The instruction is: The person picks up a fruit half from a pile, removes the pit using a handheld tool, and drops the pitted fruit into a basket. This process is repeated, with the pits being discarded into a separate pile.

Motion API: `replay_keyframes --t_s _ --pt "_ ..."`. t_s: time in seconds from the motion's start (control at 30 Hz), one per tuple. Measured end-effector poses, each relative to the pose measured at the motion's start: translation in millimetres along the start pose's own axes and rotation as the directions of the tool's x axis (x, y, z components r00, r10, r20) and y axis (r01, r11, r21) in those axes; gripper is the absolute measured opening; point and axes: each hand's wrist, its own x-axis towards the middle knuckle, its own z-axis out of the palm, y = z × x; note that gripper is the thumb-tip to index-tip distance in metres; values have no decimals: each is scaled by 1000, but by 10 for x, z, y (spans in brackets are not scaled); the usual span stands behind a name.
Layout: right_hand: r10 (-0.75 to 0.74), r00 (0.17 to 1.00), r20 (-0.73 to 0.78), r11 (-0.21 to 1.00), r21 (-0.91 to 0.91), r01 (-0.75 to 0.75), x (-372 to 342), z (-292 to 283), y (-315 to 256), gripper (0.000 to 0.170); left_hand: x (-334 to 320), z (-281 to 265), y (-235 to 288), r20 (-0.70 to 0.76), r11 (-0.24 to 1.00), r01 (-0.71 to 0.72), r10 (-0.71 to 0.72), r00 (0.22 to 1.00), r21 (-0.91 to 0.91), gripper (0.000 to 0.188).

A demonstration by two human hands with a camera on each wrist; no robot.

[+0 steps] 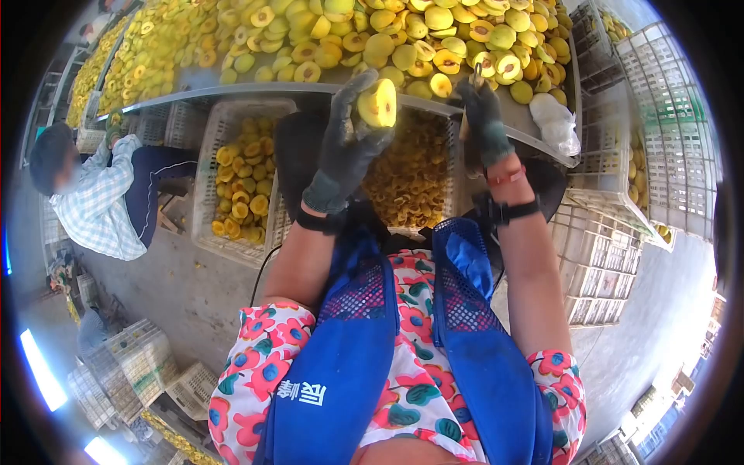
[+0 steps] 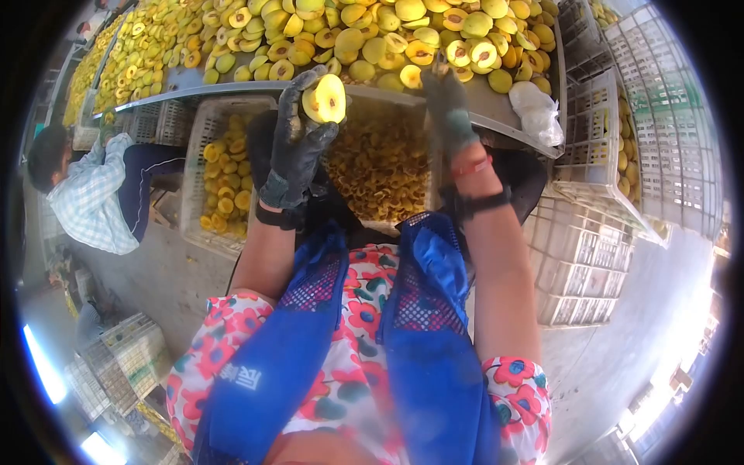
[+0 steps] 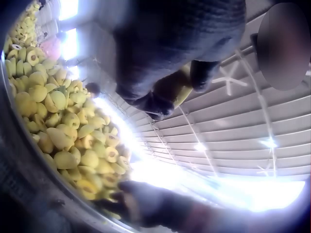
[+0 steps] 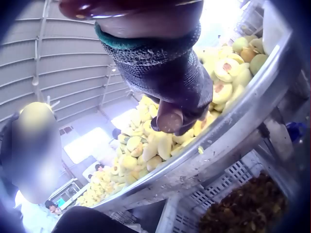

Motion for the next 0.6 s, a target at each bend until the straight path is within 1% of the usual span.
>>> replay_keyframes --t_s 0.03,0.07,0.1,0.13,0.17,0.2,0.23,0.27,0.3,0.4,0.5,0.6 --pt "-177 978 108 959 -205 196 -136 8 -139 29 -7 13 -1 -12 999 -13 14 1000 39 64" --pt "-345 914 212 840 -364 402 -274 17 -284 28 -19 25 0 -24 996 -25 27 999 80 60" --pt "-259 931 257 871 -354 340 -473 117 -584 27 -30 34 -4 -34 992 -35 39 999 120 55" --pt "-170 939 299 895 -352 274 -670 217 -884 25 -49 40 -21 -62 997 -8 13 998 79 50" --pt "8 954 300 982 -183 49 -824 293 -1058 23 -65 43 -45 -86 999 18 -14 996 36 45" --pt "186 938 291 982 -14 -191 -978 369 -1232 20 -75 68 -56 -103 999 46 -49 993 -28 41" --pt "295 911 289 945 56 -323 -1092 461 -1515 17 -83 93 -68 -120 993 72 -83 989 -94 37" --pt "397 869 294 885 127 -447 -1156 526 -1658 15 -84 136 -64 -128 979 100 -124 984 -180 34" --pt "374 886 275 906 97 -412 -1199 561 -1643 16 -95 171 -63 -135 956 126 -166 977 -264 32" --pt "299 924 239 950 18 -312 -1279 612 -1646 18 -166 201 -68 -96 969 98 -123 988 -225 36" --pt "328 914 238 939 25 -344 -1317 622 -1641 19 -192 359 93 -30 958 16 -26 999 -287 41" --pt "305 928 214 950 3 -313 -1357 648 -1624 19 -230 396 169 48 964 61 -50 998 -259 47"
